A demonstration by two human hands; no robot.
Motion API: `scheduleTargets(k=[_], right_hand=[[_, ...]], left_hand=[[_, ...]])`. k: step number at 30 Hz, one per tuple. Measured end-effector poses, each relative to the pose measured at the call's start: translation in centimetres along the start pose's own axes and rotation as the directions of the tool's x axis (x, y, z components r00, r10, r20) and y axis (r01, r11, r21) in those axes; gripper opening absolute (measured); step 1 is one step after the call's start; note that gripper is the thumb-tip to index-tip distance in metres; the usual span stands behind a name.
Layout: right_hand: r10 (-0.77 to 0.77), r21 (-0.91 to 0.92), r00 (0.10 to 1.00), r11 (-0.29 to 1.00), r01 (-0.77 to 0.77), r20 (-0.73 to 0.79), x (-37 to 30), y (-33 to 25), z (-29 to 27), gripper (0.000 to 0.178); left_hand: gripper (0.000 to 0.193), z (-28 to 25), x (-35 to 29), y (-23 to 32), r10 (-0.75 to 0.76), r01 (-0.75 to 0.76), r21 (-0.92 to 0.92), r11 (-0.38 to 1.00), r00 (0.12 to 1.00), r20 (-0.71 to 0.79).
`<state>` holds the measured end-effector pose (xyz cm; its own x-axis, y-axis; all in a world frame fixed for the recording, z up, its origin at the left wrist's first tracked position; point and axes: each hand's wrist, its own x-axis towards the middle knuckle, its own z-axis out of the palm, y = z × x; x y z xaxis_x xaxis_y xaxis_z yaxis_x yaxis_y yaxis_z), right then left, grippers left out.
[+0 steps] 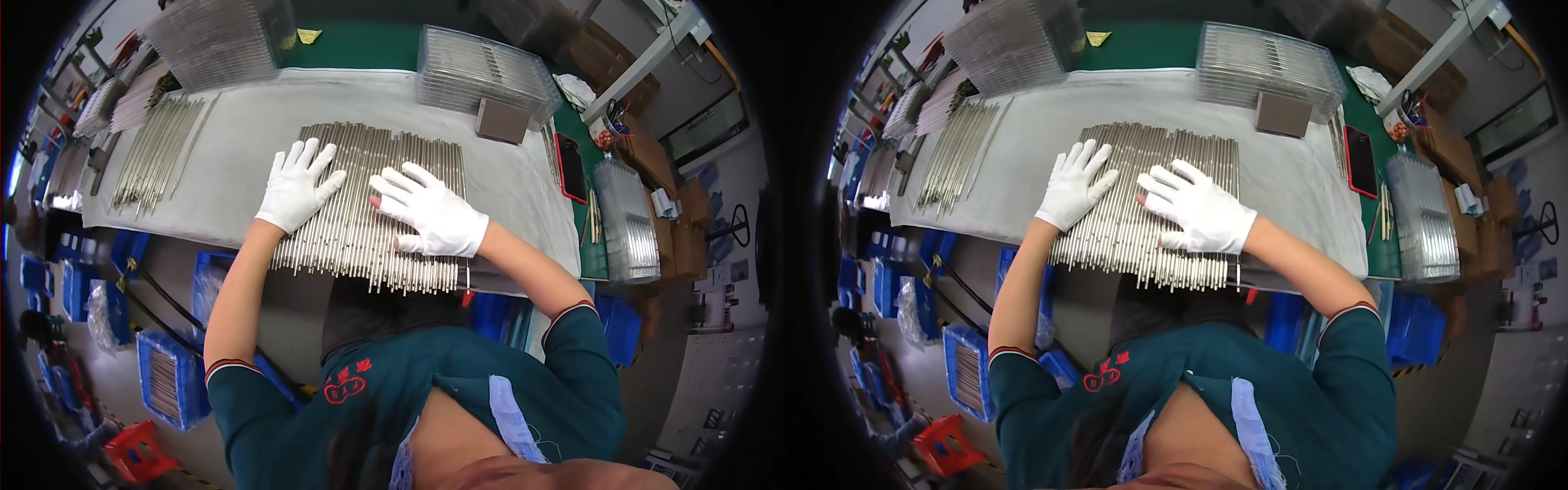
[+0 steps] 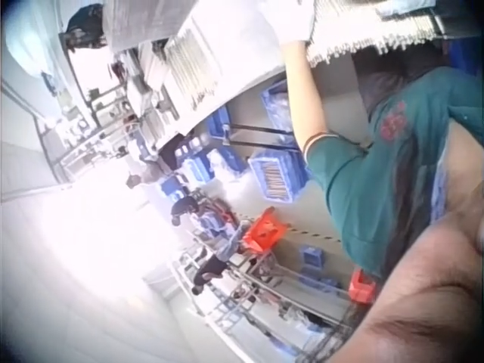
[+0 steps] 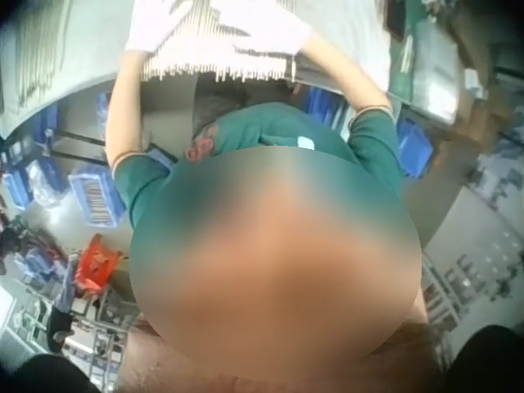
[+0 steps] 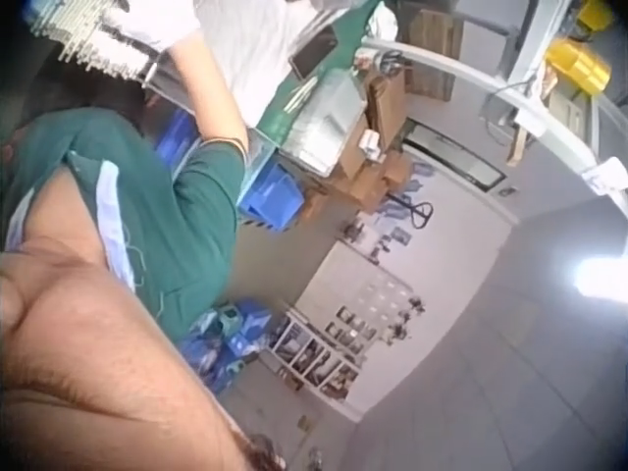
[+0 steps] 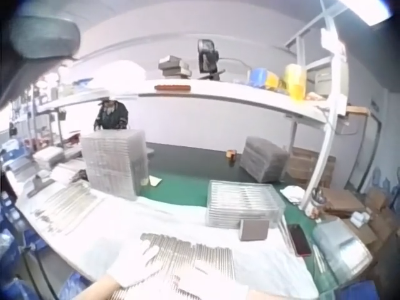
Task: Sorting and aligning thin metal rods on a workbench in a factory setting.
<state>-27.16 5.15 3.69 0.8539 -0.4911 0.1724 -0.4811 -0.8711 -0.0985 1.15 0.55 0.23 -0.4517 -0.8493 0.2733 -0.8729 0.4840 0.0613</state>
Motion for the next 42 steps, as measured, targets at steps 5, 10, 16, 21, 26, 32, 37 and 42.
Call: scheduleTargets(k=[5, 10, 16, 21, 26, 32, 37, 42], right_hand=[[-0.016, 0.056, 0.999, 0.998, 0.013, 0.047, 0.5, 0.4, 1.3, 0.065], [0.105, -0.006, 0.989, 0.994, -0.105, 0.1, -5.5, 1.5, -0.9, 0.06], [0.158, 0.013, 0.987, 0.987, -0.159, 0.018, -11.7, 3.3, -1.5, 0.068], [-0.004, 0.035, 0.999, 0.999, 0.005, -0.044, -3.6, 1.3, -0.8, 0.071], [-0.02, 0.039, 0.999, 0.999, 0.018, 0.034, 0.6, 0.9, 1.3, 0.069], [0.071, 0.018, 0.992, 0.997, -0.073, 0.108, -5.7, 1.7, -0.4, 0.066], [0.119, -0.006, 0.981, 0.993, -0.12, 0.153, -11.1, 2.9, -1.6, 0.066], [0.112, -0.016, 0.99, 0.994, -0.111, 0.09, -13.4, 3.5, -2.6, 0.072]], left_hand=[[0.06, 0.6, -0.3, -0.4, 0.002, -0.002, -0.01, 1.0, 0.999, -0.032], [0.058, -0.4, -0.3, 0.0, -0.01, 0.01, -0.019, 1.0, 1.0, 0.003], [0.059, -0.4, -0.2, 0.2, -0.009, 0.009, -0.009, 1.0, 1.0, -0.011], [0.062, -0.1, -0.2, -0.2, -0.016, 0.016, 0.013, 1.0, 1.0, 0.013], [0.067, -0.3, -0.1, -1.3, -0.041, 0.039, 0.017, 0.999, 0.987, 0.154], [0.072, -3.0, -1.5, -5.6, -0.212, 0.186, 0.112, 0.976, 0.927, 0.31], [0.064, -2.9, -2.1, -7.6, -0.256, 0.23, 0.12, 0.966, 0.924, 0.285], [0.058, -0.8, -2.9, -8.2, -0.264, 0.257, 0.071, 0.964, 0.956, 0.126]])
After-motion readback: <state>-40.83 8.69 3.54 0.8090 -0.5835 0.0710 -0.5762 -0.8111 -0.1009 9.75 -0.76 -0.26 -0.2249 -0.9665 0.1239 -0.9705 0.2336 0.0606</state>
